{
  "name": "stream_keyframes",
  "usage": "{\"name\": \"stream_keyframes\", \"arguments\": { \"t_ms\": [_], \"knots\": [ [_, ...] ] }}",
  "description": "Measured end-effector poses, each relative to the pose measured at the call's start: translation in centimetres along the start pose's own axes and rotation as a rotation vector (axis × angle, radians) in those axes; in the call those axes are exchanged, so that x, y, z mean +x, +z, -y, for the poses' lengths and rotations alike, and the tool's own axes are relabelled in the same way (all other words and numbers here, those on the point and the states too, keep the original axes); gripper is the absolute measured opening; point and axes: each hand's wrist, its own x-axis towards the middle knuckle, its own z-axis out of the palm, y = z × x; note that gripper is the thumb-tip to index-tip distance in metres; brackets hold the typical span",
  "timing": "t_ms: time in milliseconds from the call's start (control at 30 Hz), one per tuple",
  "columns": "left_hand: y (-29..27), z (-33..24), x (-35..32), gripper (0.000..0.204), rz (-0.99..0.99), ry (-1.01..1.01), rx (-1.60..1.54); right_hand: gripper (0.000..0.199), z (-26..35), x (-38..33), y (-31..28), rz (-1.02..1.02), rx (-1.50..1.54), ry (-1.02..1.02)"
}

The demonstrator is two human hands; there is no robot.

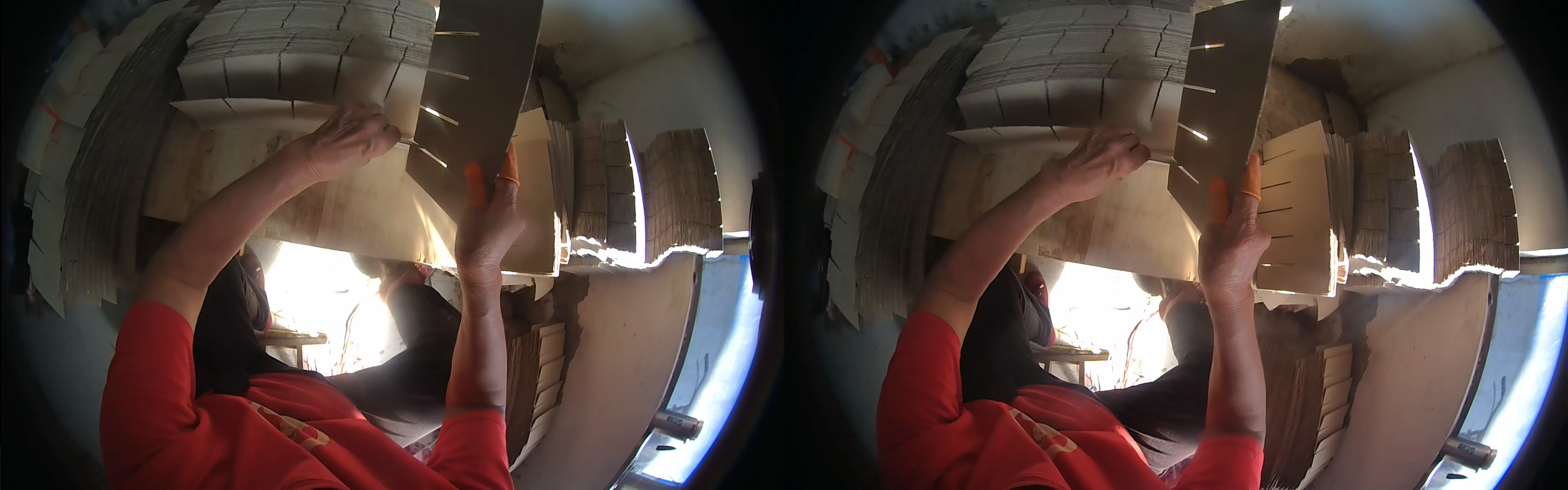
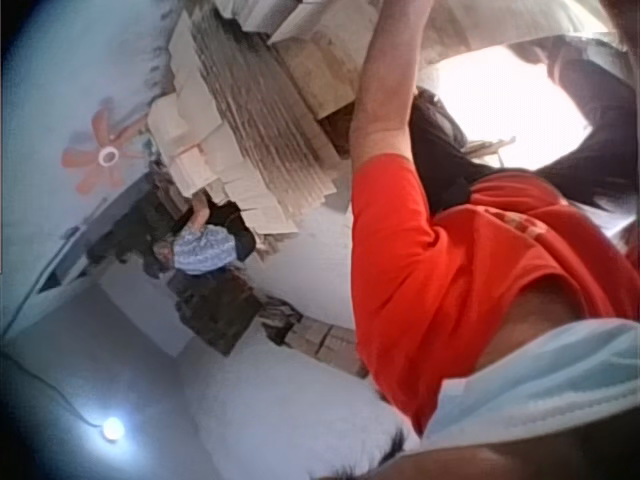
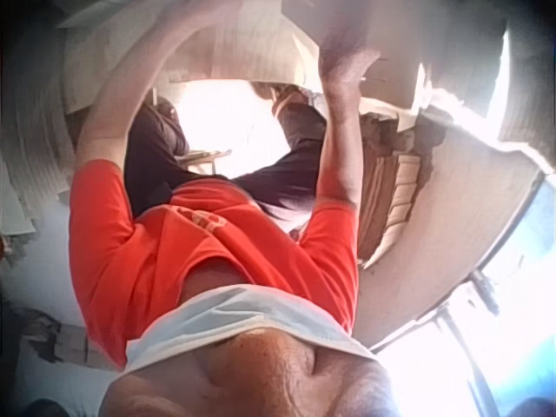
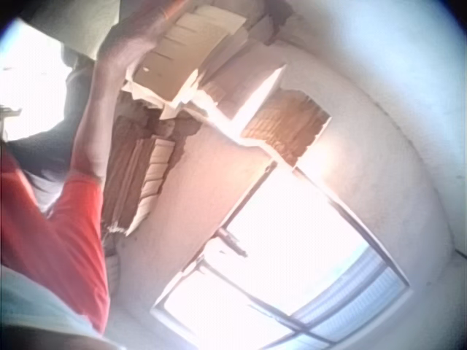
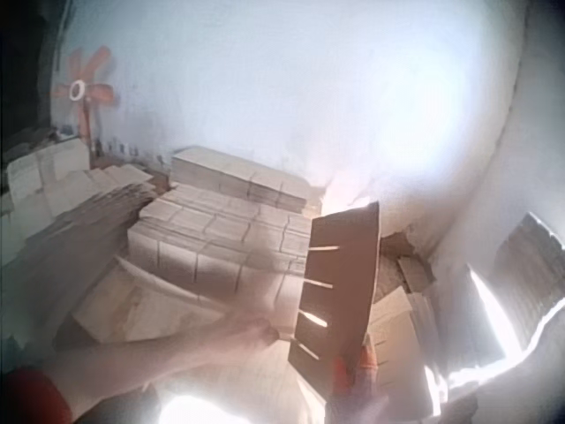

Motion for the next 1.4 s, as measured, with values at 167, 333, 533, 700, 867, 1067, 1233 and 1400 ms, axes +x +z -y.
{"name": "stream_keyframes", "arguments": {
  "t_ms": [167, 333, 533, 700, 867, 1067, 1233, 1400],
  "knots": [
    [-0.6, -1.9, 0.4, 0.009, -0.101, 0.062, 0.024, 0.053, -0.3, -0.8, 0.2, 0.073, -0.072, -0.027],
    [-0.8, -3.9, 0.6, 0.009, -0.067, 0.06, -0.091, 0.051, -0.9, -1.4, 0.8, 0.125, -0.086, 0.016],
    [-2.8, -7.2, 0.2, 0.014, -0.045, 0.136, -0.092, 0.044, -1.7, -2.0, 1.7, 0.15, -0.054, -0.101],
    [-6.0, -5.6, 0.7, 0.035, 0.029, -0.235, -0.458, 0.042, -1.6, -2.7, 1.8, 0.138, 0.049, 0.028],
    [-2.3, 5.2, 2.5, 0.052, -0.019, -0.411, 0.089, 0.044, 0.0, -2.2, 1.9, 0.076, 0.045, -0.046],
    [3.1, 10.7, 1.7, 0.039, -0.046, -0.272, 0.332, 0.042, 0.1, -1.8, 1.9, 0.031, 0.126, -0.047],
    [2.3, 10.8, 1.5, 0.022, -0.145, -0.202, 0.23, 0.042, 0.1, -1.8, 2.0, 0.034, 0.126, 0.0],
    [1.3, 8.9, 1.1, 0.015, -0.095, -0.212, 0.156, 0.043, 0.4, -1.5, 1.5, -0.001, 0.115, -0.074]
  ]
}}
